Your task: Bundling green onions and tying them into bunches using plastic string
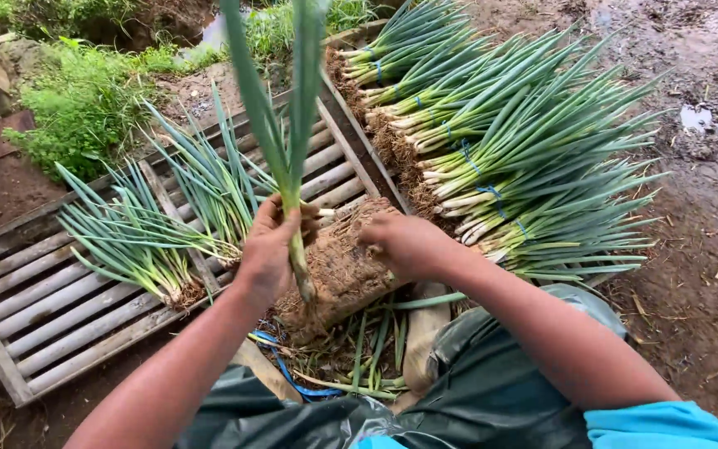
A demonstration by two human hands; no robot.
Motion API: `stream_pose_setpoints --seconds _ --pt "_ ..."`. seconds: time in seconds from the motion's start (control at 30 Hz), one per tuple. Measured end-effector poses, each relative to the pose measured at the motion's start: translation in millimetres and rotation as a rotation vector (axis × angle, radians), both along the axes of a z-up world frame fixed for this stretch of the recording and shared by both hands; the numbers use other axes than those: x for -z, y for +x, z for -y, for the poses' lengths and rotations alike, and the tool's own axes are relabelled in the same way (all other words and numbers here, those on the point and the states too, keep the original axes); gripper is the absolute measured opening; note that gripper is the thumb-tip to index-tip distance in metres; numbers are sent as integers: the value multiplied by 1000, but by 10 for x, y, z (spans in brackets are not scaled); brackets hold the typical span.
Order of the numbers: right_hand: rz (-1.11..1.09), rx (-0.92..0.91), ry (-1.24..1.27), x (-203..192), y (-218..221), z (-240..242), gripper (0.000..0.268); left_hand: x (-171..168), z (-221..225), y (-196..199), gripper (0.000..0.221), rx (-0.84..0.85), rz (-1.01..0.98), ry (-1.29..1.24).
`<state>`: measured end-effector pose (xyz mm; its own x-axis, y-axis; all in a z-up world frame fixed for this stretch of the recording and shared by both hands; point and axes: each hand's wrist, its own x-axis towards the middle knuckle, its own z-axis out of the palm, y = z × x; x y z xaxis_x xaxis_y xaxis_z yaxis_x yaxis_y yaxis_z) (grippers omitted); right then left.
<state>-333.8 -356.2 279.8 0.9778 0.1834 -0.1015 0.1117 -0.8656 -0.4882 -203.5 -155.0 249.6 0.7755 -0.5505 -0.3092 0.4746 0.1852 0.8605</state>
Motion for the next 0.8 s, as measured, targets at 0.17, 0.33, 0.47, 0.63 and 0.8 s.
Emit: stream_pose_setpoints --seconds 0.17,0.33,0.47,0.63,0.8 --pt "-15 119 120 -30 -178 -17 20 -281 -21 -134 33 -11 27 -127" --pt "152 317 628 -227 -188 -155 24 -145 -21 -115 39 16 4 -218" --pt "67 317 657 -13 -111 -229 24 -95 35 -125 39 24 -6 -253" --pt "148 345 653 148 -16 -379 28 -74 115 -236 41 11 -43 -267" --pt "233 395 638 135 100 -417 11 165 167 -173 39 43 -21 -224"
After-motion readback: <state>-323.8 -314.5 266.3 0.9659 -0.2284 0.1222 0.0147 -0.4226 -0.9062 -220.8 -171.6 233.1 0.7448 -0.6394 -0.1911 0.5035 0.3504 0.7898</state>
